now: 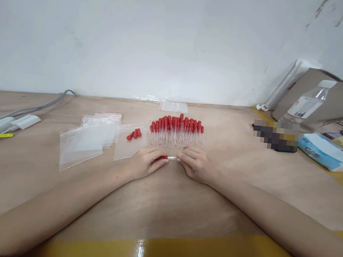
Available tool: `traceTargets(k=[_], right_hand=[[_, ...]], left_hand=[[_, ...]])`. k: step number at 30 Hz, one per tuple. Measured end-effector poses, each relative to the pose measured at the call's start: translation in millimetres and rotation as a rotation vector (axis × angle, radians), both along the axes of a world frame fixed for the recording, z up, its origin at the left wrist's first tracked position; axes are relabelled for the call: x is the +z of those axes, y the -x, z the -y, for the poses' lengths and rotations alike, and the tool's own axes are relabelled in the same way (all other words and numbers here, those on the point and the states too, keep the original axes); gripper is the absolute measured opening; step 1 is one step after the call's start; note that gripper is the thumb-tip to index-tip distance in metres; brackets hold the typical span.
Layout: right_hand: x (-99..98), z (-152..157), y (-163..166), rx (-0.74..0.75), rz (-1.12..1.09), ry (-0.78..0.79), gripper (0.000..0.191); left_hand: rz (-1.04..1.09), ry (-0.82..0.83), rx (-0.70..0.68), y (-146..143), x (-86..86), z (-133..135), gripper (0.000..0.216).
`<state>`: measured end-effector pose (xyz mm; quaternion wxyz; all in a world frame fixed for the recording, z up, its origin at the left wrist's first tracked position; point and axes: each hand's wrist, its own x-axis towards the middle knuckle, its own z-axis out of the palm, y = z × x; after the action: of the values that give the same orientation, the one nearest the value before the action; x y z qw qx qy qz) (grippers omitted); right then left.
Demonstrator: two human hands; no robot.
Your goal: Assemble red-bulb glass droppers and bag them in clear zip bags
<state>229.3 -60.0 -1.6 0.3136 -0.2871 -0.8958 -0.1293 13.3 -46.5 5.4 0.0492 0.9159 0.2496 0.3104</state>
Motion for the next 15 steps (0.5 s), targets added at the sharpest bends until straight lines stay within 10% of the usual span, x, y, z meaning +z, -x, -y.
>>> traceTargets(k=[15], right_hand=[[-3.2, 0.8, 11.3, 0.011, -0.063, 0.057, 0.023]], left_hand=[[-0.002, -0.157, -0.028, -3.9, -3.2, -3.5, 0.013]])
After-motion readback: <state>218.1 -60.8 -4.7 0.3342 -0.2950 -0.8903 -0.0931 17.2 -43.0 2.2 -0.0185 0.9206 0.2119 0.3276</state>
